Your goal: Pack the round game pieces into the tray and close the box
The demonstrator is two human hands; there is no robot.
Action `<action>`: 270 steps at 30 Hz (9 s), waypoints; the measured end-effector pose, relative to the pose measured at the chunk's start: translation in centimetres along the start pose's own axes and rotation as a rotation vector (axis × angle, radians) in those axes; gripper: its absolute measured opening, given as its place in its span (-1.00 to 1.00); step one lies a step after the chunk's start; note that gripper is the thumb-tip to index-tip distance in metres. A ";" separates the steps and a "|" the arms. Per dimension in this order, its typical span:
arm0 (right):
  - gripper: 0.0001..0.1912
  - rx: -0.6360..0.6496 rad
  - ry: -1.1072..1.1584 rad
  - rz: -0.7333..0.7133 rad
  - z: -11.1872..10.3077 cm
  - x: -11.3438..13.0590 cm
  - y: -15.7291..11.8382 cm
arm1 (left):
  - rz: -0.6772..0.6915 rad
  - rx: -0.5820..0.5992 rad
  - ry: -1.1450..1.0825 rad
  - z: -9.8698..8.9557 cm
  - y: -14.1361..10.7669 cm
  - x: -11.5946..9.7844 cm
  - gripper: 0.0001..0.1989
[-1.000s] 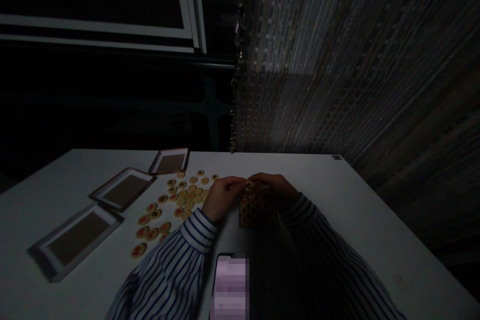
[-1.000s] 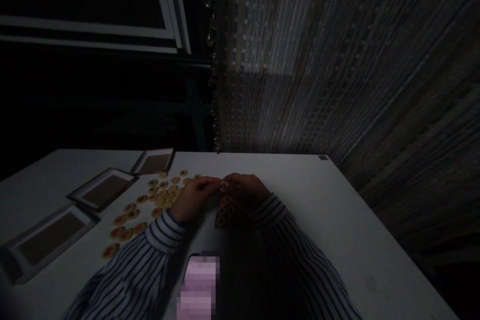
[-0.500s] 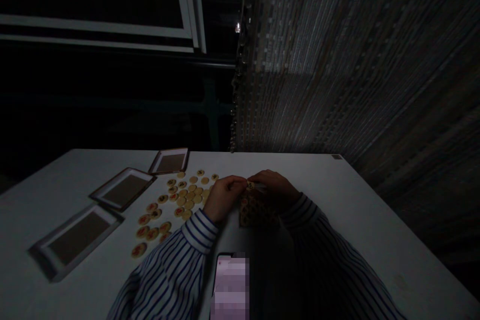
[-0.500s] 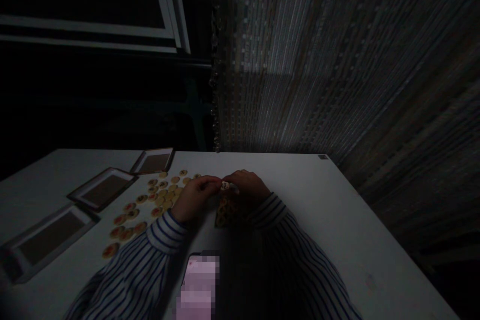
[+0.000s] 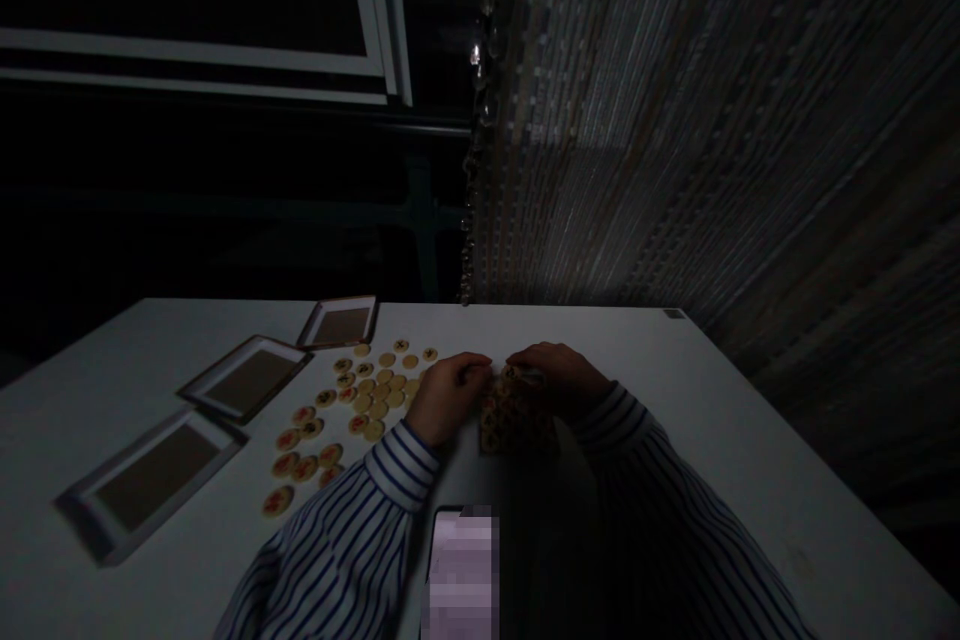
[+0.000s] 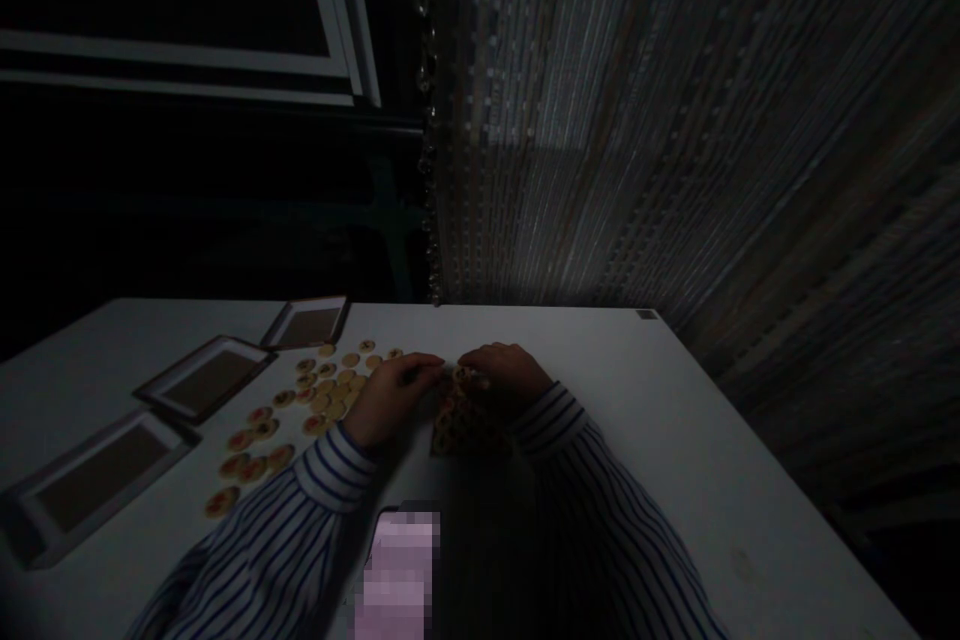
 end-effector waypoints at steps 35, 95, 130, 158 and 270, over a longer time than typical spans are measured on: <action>-0.68 0.442 -0.219 0.102 2.8 -0.9 0.4 | 0.114 0.069 0.396 -0.4 -0.2 -0.3 -0.75; -0.71 0.583 -0.310 0.103 2.3 0.2 0.4 | 0.110 0.087 0.417 -0.4 -0.3 -0.4 -0.76; -0.69 0.197 -0.217 0.145 -1.9 -0.7 -0.3 | 0.150 0.014 0.408 -2.1 -0.3 -1.6 -0.72; -0.71 -0.143 -0.134 0.095 -4.1 2.9 -1.3 | 0.036 -0.432 0.369 -13.0 -8.2 -3.1 -0.67; -0.69 0.054 -0.254 -0.135 2.1 14.3 17.3 | 0.054 -0.640 0.273 -18.5 -8.4 7.4 -0.68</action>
Point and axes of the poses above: each hand's wrist, its own y-axis towards the middle knuckle, its own z-axis out of the palm, x = y × z, the point moved 2 cm from there along y, towards the middle knuckle, and after that the axes turned 14 degrees about -y, right-handed, at the moved point
